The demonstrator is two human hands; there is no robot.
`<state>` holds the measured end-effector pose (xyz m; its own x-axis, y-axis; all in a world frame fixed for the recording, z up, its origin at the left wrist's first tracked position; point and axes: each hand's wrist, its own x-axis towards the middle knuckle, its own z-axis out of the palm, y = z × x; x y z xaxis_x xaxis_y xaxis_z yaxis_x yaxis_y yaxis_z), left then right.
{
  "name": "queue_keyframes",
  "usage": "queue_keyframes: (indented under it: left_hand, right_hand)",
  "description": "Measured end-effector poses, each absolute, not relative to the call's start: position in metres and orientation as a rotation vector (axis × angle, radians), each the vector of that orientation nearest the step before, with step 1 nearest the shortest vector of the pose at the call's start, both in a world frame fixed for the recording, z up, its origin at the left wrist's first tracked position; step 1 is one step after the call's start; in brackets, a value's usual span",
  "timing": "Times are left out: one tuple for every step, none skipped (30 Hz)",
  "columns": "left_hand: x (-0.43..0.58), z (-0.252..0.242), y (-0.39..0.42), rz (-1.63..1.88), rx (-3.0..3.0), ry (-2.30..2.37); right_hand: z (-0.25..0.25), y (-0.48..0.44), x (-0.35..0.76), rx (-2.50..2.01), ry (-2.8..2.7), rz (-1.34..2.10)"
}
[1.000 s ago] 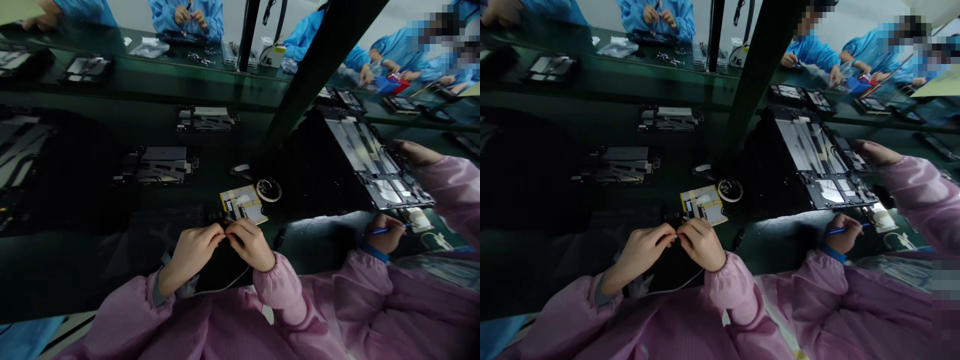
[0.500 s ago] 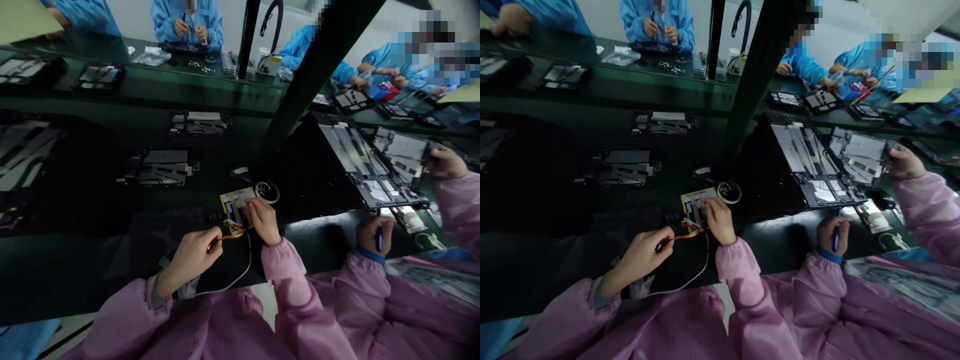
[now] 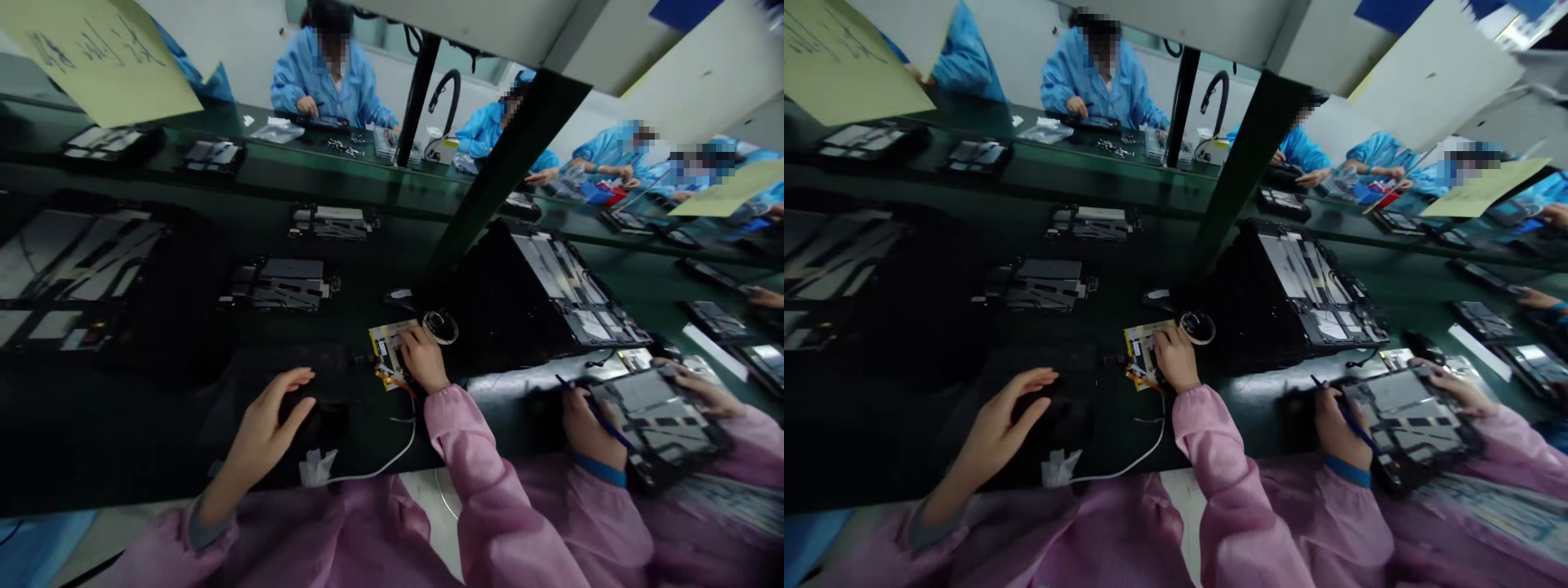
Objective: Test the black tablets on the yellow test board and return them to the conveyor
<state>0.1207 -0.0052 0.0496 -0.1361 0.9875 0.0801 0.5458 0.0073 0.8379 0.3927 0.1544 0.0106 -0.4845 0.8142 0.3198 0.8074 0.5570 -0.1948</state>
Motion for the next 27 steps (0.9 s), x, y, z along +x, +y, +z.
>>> queue_keyframes:
  left_hand:
    - [0.111,0.046,-0.011,1.045,1.547,1.794]
    - [0.100,0.043,-0.016,1.067,1.516,1.860]
    - [0.090,0.040,-0.022,1.085,1.488,1.926]
    - [0.081,0.037,-0.028,1.102,1.464,1.990]
    - [0.072,0.035,-0.033,1.112,1.445,2.051]
    - [0.064,0.033,-0.038,1.118,1.430,2.108]
    - [0.057,0.031,-0.042,1.122,1.419,2.159]
    - [0.050,0.029,-0.046,1.129,1.412,2.203]
    - [0.045,0.028,-0.049,1.135,1.412,2.237]
    - [0.041,0.025,-0.051,1.141,1.418,2.263]
    - [0.037,0.023,-0.053,1.145,1.429,2.281]
    - [0.033,0.019,-0.054,1.143,1.437,2.291]
    - [0.030,0.016,-0.055,1.138,1.437,2.300]
    - [0.027,0.012,-0.056,1.130,1.431,2.303]
    - [0.024,0.010,-0.057,1.121,1.417,2.298]
    - [0.022,0.009,-0.059,1.115,1.397,2.292]
    - [0.019,0.011,-0.060,1.115,1.379,2.284]
    - [0.018,0.016,-0.061,1.121,1.368,2.273]
    - [0.017,0.025,-0.059,1.135,1.365,2.249]
    - [0.018,0.038,-0.055,1.157,1.377,2.207]
    - [0.021,0.054,-0.047,1.182,1.398,2.150]
    - [0.025,0.072,-0.034,1.200,1.438,2.043]
    - [0.030,0.091,-0.015,1.217,1.492,1.920]
    - [0.034,0.108,0.009,1.195,1.518,1.806]
    - [0.038,0.122,0.040,1.193,1.515,1.717]
    - [0.041,0.131,0.074,1.217,1.494,1.679]
    - [0.042,0.135,0.110,1.228,1.437,1.724]
  right_hand:
    - [0.010,0.155,0.393,-1.323,-2.418,0.024]
    - [0.010,0.155,0.392,-1.320,-2.413,0.024]
    - [0.009,0.155,0.393,-1.316,-2.408,0.024]
    - [0.009,0.155,0.393,-1.309,-2.404,0.024]
    - [0.009,0.155,0.393,-1.301,-2.400,0.023]
    - [0.010,0.155,0.394,-1.295,-2.395,0.022]
    - [0.010,0.156,0.394,-1.289,-2.390,0.025]
    - [0.010,0.156,0.395,-1.284,-2.383,0.032]
    - [0.010,0.157,0.395,-1.280,-2.375,0.041]
    - [0.009,0.157,0.396,-1.277,-2.367,0.053]
    - [0.009,0.158,0.396,-1.273,-2.359,0.068]
    - [0.009,0.159,0.397,-1.268,-2.351,0.084]
    - [0.010,0.159,0.398,-1.262,-2.346,0.100]
    - [0.011,0.159,0.399,-1.253,-2.345,0.111]
    - [0.015,0.158,0.401,-1.239,-2.346,0.130]
    - [0.021,0.157,0.404,-1.223,-2.343,0.163]
    - [0.029,0.156,0.406,-1.206,-2.333,0.213]
    - [0.039,0.156,0.408,-1.190,-2.316,0.276]
    - [0.052,0.156,0.410,-1.179,-2.292,0.351]
    - [0.065,0.158,0.409,-1.172,-2.264,0.430]
    - [0.080,0.163,0.407,-1.167,-2.234,0.503]
    - [0.094,0.172,0.401,-1.160,-2.203,0.567]
    - [0.107,0.184,0.391,-1.147,-2.167,0.633]
    - [0.117,0.200,0.378,-1.130,-2.120,0.704]
    - [0.124,0.220,0.362,-1.116,-2.054,0.783]
    - [0.127,0.242,0.344,-1.107,-1.982,0.868]
    - [0.126,0.267,0.324,-1.135,-1.876,0.961]
